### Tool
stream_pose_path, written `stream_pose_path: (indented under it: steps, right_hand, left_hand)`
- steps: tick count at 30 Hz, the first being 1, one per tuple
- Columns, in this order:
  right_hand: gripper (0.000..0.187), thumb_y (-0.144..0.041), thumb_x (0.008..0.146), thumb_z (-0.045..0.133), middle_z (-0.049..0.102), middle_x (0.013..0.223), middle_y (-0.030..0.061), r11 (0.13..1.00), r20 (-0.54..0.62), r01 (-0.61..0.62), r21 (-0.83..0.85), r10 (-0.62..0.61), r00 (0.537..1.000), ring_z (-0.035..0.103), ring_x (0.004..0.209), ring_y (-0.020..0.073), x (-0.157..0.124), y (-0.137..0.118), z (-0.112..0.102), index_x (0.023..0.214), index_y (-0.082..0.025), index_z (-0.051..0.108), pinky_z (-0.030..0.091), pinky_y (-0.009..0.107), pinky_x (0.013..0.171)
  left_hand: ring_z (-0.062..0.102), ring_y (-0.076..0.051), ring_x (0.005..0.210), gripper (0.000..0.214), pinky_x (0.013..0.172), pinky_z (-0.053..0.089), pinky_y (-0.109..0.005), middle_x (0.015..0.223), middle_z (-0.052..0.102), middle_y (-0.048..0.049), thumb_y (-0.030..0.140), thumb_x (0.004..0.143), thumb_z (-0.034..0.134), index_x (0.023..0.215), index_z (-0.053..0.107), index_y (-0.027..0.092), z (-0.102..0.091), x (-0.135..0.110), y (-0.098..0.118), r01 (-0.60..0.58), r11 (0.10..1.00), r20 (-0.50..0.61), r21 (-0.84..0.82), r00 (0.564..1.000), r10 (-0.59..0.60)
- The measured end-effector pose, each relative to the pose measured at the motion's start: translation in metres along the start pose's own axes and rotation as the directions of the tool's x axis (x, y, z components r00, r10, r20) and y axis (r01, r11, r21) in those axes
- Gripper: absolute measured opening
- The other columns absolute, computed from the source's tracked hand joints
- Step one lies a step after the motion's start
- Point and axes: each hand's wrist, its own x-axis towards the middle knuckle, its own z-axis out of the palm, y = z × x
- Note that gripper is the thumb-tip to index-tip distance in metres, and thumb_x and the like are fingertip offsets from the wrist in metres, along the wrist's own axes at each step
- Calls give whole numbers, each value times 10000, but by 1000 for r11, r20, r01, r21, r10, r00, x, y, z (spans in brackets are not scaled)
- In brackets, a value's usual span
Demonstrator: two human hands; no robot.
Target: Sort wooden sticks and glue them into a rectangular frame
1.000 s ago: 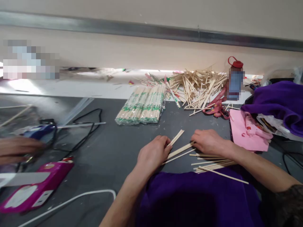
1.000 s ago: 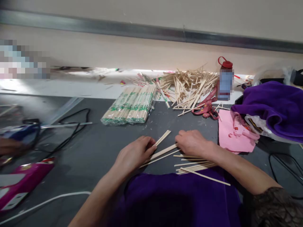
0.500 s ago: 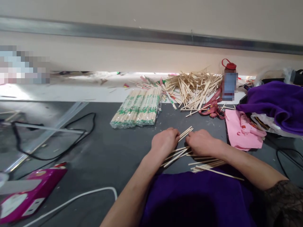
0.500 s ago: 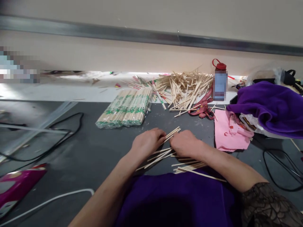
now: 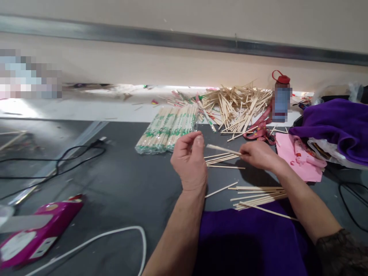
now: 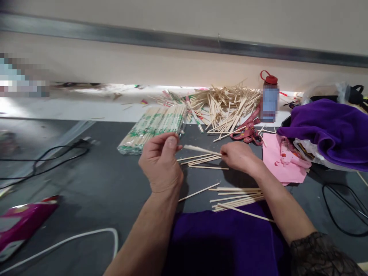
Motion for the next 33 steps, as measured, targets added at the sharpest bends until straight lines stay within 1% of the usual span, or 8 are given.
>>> stream_pose_path:
  steps: [2, 6, 12, 19, 22, 25, 28, 33]
  right_hand:
    - [163, -210, 815, 555, 679, 743, 36, 992, 0, -9, 122, 9, 1000, 572, 674, 139, 0, 3, 1, 842, -159, 708, 297, 249, 573]
    - [136, -206, 795, 556, 596, 614, -15, 935, -75, 10, 356, 18, 997, 501, 577, 104, 4, 10, 7, 761, -156, 677, 266, 233, 544]
    - [124, -219, 778, 552, 579, 621, -14, 947, -213, -5, 323, 77, 974, 475, 580, 110, 12, 16, 14, 729, -160, 649, 253, 240, 549]
    - [124, -239, 765, 544, 550, 595, -18, 917, -198, 16, 398, 69, 978, 480, 567, 112, 12, 20, 17, 690, -165, 611, 270, 239, 538]
    - [137, -276, 752, 548, 512, 534, -37, 808, -130, 22, 588, 67, 989, 475, 512, 108, 12, 21, 19, 689, -163, 594, 292, 231, 507]
    - [135, -285, 726, 554, 507, 506, -42, 673, -39, 8, 739, 31, 999, 457, 469, 102, 10, 15, 19, 680, -160, 575, 296, 228, 475]
    - [139, -291, 711, 560, 502, 499, -45, 582, 29, -9, 813, -25, 999, 425, 442, 87, 8, 5, 17, 666, -160, 558, 293, 225, 463]
    - [235, -330, 783, 512, 527, 503, -19, 656, 82, -22, 755, -61, 995, 463, 457, 95, 10, 2, 21, 641, -152, 569, 320, 228, 485]
  left_hand:
    - [619, -150, 870, 284, 746, 496, -271, 966, 664, -57, 363, 808, 573, 1005, 637, 169, -4, 1, -10, 71, 996, -22, -62, 997, -72]
    - [617, -215, 983, 317, 826, 498, -355, 1065, 666, -111, 315, 832, 536, 1089, 622, 150, -12, 1, -25, 73, 973, 312, 217, 940, -140]
    - [516, -297, 1150, 371, 972, 409, -428, 1249, 586, -159, 229, 826, 555, 1176, 618, 122, -7, -15, -25, -527, 630, 756, 570, 637, -150]
    - [633, -275, 876, 232, 726, 466, -367, 947, 683, -111, 254, 813, 531, 933, 725, 206, -8, -23, 6, -600, 531, 801, 598, 423, -425]
    - [643, -254, 782, 162, 682, 455, -333, 779, 700, -79, 274, 752, 588, 783, 737, 218, -10, -23, 11, -428, 682, 802, 593, 395, -449]
    - [619, -176, 708, 237, 599, 441, -255, 816, 702, -53, 327, 750, 600, 911, 734, 216, -5, -19, 8, 86, 908, 750, 409, 536, -388]
    - [526, -102, 534, 393, 460, 371, -197, 691, 645, -32, 429, 710, 651, 989, 709, 158, 4, -11, 3, 574, 816, 719, 76, 535, -444]
    - [447, -53, 469, 384, 419, 309, -163, 567, 564, 8, 405, 573, 771, 825, 721, 120, 16, -3, -2, 725, 684, 700, -84, 531, -478]
